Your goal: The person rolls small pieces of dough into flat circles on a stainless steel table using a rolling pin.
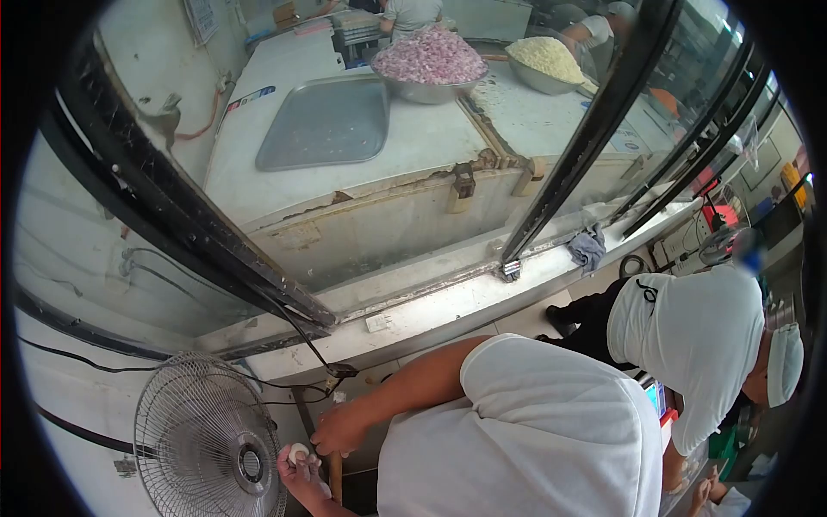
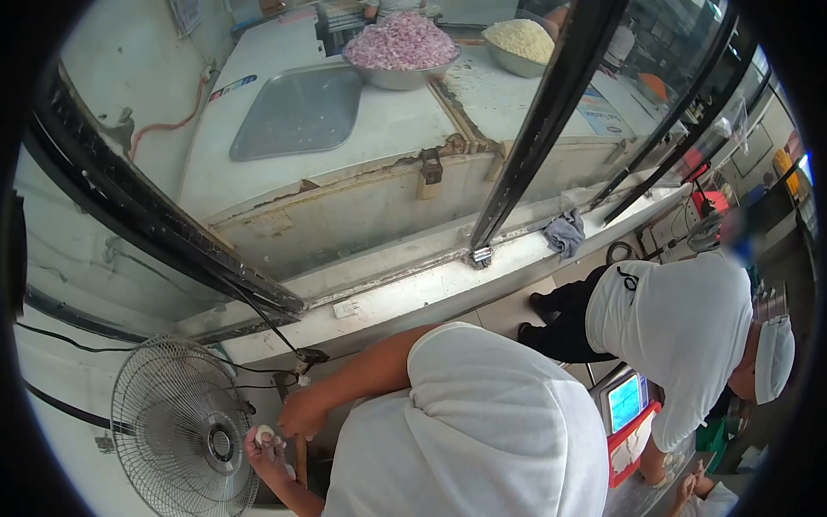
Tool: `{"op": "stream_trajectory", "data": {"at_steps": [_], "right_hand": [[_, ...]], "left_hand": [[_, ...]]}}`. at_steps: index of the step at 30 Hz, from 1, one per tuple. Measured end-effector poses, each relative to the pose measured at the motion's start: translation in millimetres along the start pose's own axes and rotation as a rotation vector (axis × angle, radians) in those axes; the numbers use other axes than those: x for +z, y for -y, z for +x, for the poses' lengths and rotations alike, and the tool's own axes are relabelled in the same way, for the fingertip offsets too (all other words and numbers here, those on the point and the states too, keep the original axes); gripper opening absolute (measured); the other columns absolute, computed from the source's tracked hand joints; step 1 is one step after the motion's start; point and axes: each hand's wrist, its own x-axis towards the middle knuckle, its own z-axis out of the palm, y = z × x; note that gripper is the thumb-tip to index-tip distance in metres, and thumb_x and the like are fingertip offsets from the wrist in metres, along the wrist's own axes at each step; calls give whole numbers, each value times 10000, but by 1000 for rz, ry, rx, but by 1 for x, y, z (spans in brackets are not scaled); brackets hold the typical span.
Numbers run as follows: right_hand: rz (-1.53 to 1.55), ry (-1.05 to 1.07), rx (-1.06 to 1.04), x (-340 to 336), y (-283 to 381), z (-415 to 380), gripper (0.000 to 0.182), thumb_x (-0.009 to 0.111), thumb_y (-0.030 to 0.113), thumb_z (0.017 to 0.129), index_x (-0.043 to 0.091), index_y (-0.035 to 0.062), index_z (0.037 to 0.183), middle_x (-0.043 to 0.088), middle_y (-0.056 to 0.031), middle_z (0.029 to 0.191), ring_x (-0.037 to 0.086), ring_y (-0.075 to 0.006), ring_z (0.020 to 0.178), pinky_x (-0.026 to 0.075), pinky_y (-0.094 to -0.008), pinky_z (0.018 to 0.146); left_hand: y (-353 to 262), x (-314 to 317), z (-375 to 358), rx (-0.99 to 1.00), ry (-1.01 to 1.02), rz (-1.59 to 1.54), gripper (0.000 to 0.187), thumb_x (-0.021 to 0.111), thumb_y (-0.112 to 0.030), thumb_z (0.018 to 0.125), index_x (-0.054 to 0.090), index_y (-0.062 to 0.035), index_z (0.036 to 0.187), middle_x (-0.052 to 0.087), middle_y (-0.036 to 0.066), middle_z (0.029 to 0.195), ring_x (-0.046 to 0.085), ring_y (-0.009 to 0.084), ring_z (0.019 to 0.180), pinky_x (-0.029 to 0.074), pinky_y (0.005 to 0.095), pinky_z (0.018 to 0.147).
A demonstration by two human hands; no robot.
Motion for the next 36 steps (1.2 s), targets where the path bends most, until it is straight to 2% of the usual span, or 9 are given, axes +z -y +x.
{"op": "stream_trajectory", "data": {"at_steps": [3,6,12,16,18,21,27,30,36], "right_hand": [[0,-30,0,-1,0,-3,391,789,318,882,669,57,1148,635,-155,1171,682,-404,1117,538,-544,967],[-8,-41,3,0,3,-2,398,791,316,880,669,56,1155,636,-165,1180,677,-412,1132,543,-543,963],[-21,-32,-3,10,23,-5,408,790,321,885,663,53,1166,635,-162,1193,673,-409,1149,544,-543,967],[-12,9,17,19,30,-3,400,782,341,892,663,78,1169,637,-128,1192,666,-369,1175,493,-540,1029],[-8,1,-9,21,30,-2,399,786,328,890,662,62,1159,635,-146,1195,665,-393,1164,520,-539,1001],[-4,-6,-23,24,31,3,394,789,322,889,664,53,1150,636,-155,1194,667,-407,1153,535,-538,984],[-9,-15,-49,23,33,8,386,794,324,881,670,56,1129,642,-156,1183,675,-409,1135,540,-539,973],[-10,9,-67,24,31,14,393,800,333,872,672,60,1124,646,-154,1178,676,-408,1135,541,-540,973],[-36,28,-119,24,22,22,405,800,342,869,667,68,1136,649,-138,1161,676,-388,1139,522,-524,1006]], "left_hand": [[-5,3,-1,44,5,-95,305,724,-121,1017,600,-74,1292,684,67,1094,672,152,927,589,295,790],[0,-9,7,43,78,-154,326,721,-195,1038,595,-72,1313,665,67,1146,664,145,981,577,301,820],[4,-14,-8,84,20,-76,357,761,-136,1000,614,-45,1313,658,60,1198,647,163,1055,542,316,914],[7,-16,-17,107,-21,105,360,769,-62,965,628,8,1289,664,54,1082,640,155,987,520,294,893],[1,-13,-25,37,-34,142,399,775,-38,951,622,25,1314,656,52,1061,625,155,976,507,290,897],[10,-30,-20,68,0,241,366,780,-40,947,625,23,1272,655,55,1047,620,156,968,506,300,892],[11,-37,-28,138,-12,44,243,774,-94,974,580,-25,1102,618,36,994,601,130,924,522,291,825],[2,-31,-40,14,-103,-1,253,765,-112,989,552,-52,1111,602,30,985,598,116,893,548,281,759],[10,-43,-37,32,-55,144,307,768,-177,1005,587,-86,1236,639,23,1100,636,96,943,567,232,715]]}}
